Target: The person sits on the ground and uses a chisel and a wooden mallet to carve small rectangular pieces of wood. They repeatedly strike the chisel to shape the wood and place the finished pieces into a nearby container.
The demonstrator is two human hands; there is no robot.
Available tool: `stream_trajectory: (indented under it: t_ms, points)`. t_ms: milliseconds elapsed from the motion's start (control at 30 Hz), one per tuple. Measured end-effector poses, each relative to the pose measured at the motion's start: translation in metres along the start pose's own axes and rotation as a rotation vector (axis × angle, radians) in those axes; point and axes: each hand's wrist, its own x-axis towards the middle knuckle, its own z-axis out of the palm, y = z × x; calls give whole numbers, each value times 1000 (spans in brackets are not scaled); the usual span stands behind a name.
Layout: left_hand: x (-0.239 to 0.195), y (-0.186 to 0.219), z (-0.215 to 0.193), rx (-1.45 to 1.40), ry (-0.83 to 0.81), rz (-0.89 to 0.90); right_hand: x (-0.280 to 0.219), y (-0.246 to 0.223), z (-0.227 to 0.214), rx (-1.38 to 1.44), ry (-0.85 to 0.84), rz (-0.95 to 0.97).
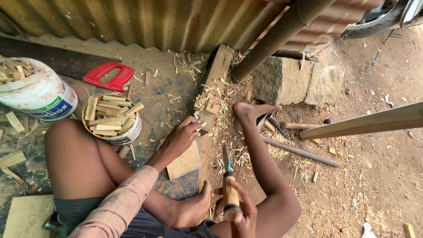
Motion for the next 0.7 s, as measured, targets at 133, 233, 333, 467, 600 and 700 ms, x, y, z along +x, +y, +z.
stream_trajectory:
  t_ms: [133,233,333,467,600,700]
  points:
    - [-3,-5,12,-47,-24,-33,11,-28,9,-370,102,9]
    - [4,-4,11,-33,23,-22,20,-34,14,-431,274,58]
    - [12,-4,8,7,-21,-115,30,-38,17,-529,360,29]
    - [29,-11,12,-1,-69,-148,51,-61,15,-844,422,39]
    - [38,-16,20,23,-89,-169,71,-82,20,-859,231,-402]
    - [38,-17,19,1,-59,-187,89,-81,21,-521,194,-441]
